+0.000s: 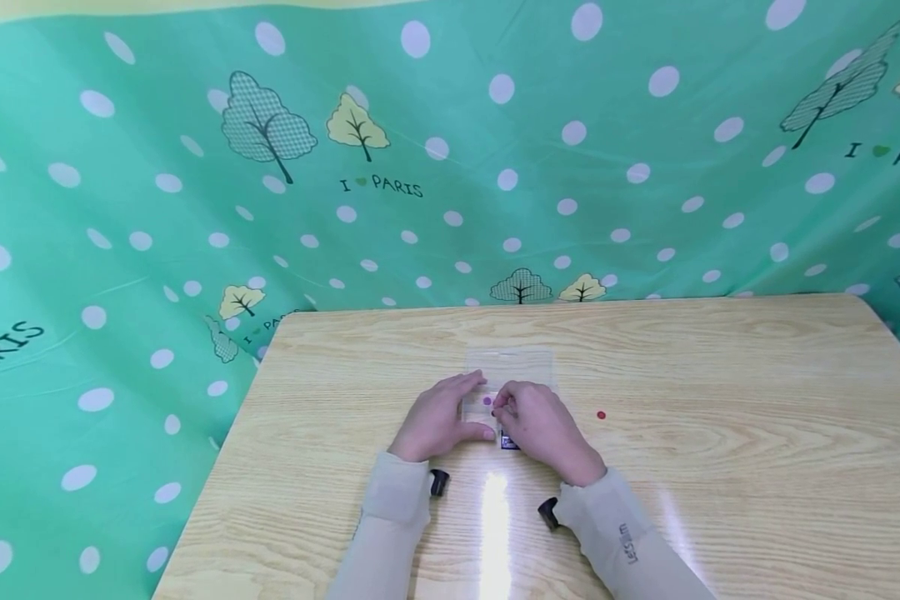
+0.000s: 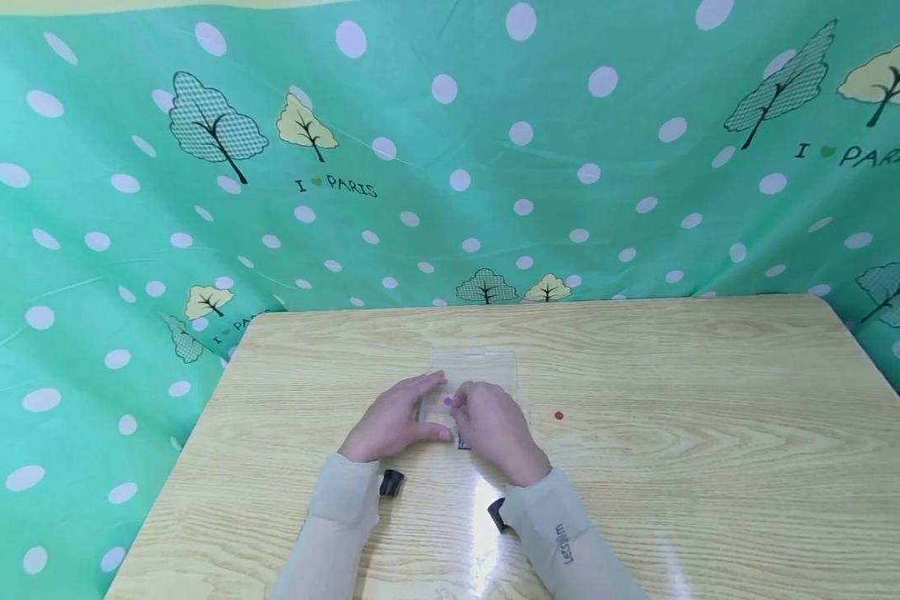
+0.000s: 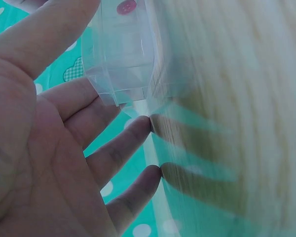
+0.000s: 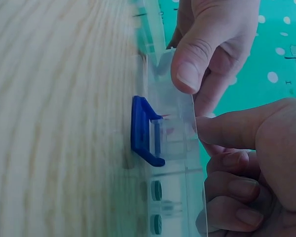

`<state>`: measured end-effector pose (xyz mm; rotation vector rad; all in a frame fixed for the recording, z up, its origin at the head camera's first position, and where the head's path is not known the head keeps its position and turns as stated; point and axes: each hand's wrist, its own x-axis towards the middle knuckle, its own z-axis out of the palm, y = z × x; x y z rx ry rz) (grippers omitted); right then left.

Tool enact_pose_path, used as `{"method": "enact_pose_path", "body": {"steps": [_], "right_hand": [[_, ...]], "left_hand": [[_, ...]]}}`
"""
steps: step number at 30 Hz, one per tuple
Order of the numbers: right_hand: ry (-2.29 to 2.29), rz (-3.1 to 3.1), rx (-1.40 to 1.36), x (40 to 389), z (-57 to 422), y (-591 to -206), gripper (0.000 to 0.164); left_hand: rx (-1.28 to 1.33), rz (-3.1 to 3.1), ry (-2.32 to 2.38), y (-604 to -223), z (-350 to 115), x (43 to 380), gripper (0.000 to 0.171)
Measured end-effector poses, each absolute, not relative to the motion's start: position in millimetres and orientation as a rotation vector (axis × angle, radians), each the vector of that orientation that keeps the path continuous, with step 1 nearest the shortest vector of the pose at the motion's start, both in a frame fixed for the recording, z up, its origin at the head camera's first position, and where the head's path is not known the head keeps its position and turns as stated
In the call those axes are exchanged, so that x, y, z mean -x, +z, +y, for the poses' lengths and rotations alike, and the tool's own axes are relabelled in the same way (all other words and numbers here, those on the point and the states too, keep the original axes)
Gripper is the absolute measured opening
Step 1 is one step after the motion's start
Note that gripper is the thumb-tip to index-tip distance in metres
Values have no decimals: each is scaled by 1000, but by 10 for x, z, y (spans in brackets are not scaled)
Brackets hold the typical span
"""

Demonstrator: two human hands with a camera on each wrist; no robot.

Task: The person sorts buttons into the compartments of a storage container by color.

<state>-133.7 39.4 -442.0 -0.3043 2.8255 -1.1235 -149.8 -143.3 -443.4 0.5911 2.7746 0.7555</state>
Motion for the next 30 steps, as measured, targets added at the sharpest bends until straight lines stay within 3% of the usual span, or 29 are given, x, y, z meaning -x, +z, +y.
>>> {"method": "enact_pose_path", "body": {"steps": [30], "right_hand": [[-1123,2887,244,1273,929,-4348,4]], "left_hand": [[-566,2764,768,-4403,-1405,1488,85]]}}
